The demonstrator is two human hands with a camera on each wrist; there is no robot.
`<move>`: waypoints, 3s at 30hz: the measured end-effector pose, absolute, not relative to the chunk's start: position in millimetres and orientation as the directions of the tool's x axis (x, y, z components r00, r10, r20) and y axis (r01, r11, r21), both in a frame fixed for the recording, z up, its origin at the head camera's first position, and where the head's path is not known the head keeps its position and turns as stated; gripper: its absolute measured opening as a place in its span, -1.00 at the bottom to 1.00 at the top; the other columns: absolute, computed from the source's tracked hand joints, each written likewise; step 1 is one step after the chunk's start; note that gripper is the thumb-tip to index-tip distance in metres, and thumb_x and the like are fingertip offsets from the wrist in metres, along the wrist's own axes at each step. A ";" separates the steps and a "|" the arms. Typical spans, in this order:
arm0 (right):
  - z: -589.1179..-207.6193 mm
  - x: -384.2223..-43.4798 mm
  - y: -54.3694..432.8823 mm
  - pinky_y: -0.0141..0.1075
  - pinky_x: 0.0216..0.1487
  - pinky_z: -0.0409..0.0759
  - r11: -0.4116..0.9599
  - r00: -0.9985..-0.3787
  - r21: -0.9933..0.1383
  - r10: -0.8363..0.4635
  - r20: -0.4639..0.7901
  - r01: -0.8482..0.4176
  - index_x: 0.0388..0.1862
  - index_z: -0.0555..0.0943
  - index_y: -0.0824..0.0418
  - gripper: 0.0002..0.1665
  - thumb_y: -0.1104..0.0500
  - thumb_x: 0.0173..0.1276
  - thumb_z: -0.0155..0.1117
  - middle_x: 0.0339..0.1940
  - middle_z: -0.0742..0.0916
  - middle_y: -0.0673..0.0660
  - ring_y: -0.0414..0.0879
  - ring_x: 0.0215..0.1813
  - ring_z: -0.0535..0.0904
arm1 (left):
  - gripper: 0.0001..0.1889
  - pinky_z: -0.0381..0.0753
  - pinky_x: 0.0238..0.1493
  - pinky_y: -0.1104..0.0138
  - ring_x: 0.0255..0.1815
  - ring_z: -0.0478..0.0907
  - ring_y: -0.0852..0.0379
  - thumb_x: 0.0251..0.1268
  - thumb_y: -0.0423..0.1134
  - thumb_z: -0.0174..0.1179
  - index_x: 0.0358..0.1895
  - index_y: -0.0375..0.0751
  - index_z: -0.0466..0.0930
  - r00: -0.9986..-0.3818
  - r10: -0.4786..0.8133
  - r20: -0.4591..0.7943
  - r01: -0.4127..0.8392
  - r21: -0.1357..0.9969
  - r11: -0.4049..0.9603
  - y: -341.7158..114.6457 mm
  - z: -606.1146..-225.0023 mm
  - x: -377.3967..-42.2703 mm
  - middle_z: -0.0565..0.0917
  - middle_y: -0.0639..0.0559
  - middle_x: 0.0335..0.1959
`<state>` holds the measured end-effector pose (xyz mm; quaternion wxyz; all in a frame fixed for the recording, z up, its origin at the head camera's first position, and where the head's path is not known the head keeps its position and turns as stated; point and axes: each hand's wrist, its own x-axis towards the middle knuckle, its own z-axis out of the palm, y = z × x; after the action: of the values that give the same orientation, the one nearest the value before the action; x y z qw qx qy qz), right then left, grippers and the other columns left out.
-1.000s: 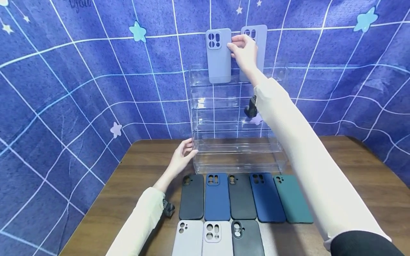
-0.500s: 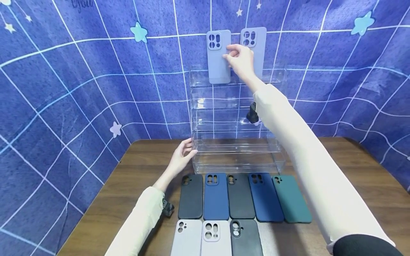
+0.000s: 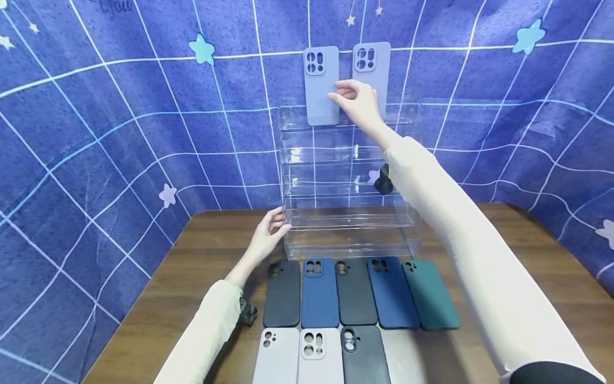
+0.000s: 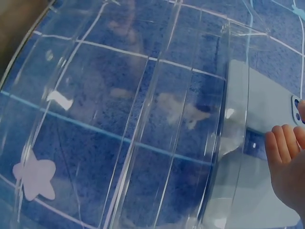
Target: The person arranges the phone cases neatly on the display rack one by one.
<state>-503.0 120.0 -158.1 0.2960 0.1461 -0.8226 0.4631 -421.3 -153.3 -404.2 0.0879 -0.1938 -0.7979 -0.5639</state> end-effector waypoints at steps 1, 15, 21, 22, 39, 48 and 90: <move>-157.6 -500.2 121.5 -0.47 -0.03 0.55 0.529 -0.783 -0.672 0.024 0.622 -0.518 0.09 0.60 0.16 -0.52 -0.03 0.23 0.32 -0.08 0.73 0.14 -0.15 -0.08 0.66 | -0.42 0.40 0.26 0.03 0.14 0.46 -0.20 0.27 -0.27 0.20 0.33 -0.26 0.24 -0.910 0.209 0.359 0.408 0.865 0.290 -153.5 -404.2 -420.8 0.47 -0.32 0.17; -153.9 -459.3 150.7 -0.38 0.13 0.51 0.522 -0.810 -0.686 -0.018 0.586 -0.507 0.18 0.53 0.17 -0.39 -0.07 0.21 0.33 0.05 0.68 0.14 -0.07 0.06 0.60 | -0.42 0.45 0.21 0.05 0.13 0.48 -0.17 0.29 -0.21 0.18 0.34 -0.25 0.23 -0.903 0.217 0.371 0.425 0.848 0.316 -154.4 -406.6 -424.8 0.47 -0.29 0.18; -159.4 -446.4 161.0 -0.36 0.13 0.52 0.533 -0.815 -0.683 -0.022 0.580 -0.500 0.18 0.53 0.17 -0.39 -0.09 0.21 0.32 0.08 0.68 0.12 -0.08 0.10 0.59 | -0.40 0.45 0.22 0.06 0.14 0.48 -0.18 0.29 -0.21 0.18 0.36 -0.24 0.21 -0.907 0.208 0.365 0.416 0.848 0.328 -156.3 -406.4 -424.1 0.46 -0.30 0.20; -161.1 -444.2 163.2 -0.35 0.14 0.51 0.532 -0.816 -0.684 -0.024 0.577 -0.499 0.18 0.53 0.17 -0.39 -0.10 0.21 0.32 0.09 0.67 0.12 -0.08 0.10 0.59 | -0.40 0.45 0.22 0.05 0.14 0.48 -0.18 0.30 -0.21 0.18 0.36 -0.24 0.21 -0.908 0.208 0.364 0.415 0.848 0.330 -156.3 -406.2 -423.7 0.46 -0.29 0.20; -207.7 -421.9 200.9 -0.16 0.24 0.47 0.505 -0.863 -0.732 -0.054 0.502 -0.457 0.22 0.50 0.14 -0.36 -0.15 0.23 0.28 0.18 0.62 0.12 -0.06 0.21 0.53 | -0.39 0.39 0.28 0.06 0.22 0.43 -0.21 0.30 -0.28 0.17 0.37 -0.33 0.18 -0.935 0.205 0.288 0.342 0.886 0.313 -148.5 -390.4 -405.3 0.45 -0.38 0.18; -230.0 -404.5 210.9 -0.13 0.25 0.47 0.489 -0.866 -0.739 -0.071 0.495 -0.462 0.21 0.50 0.12 -0.38 -0.12 0.23 0.29 0.16 0.63 0.12 -0.05 0.19 0.55 | -0.40 0.39 0.28 0.06 0.19 0.43 -0.24 0.28 -0.35 0.16 0.36 -0.40 0.18 -0.933 0.215 0.289 0.342 0.898 0.277 -146.0 -380.8 -391.7 0.45 -0.42 0.16; -333.6 -281.8 204.5 -0.06 0.25 0.44 0.456 -0.861 -0.739 -0.370 0.350 -0.496 0.22 0.50 0.07 -0.46 0.05 0.25 0.32 0.18 0.62 0.07 -0.04 0.23 0.51 | -0.37 0.29 0.36 0.09 0.31 0.34 -0.20 0.29 -0.22 0.18 0.37 -0.33 0.19 -0.948 0.209 0.242 0.302 0.891 0.339 -151.7 -405.3 -403.7 0.39 -0.36 0.27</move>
<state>-281.8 204.5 -333.6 0.0693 0.2546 -0.8505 0.4551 -403.7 -151.7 -405.3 0.0421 -0.1564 -0.8171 -0.5533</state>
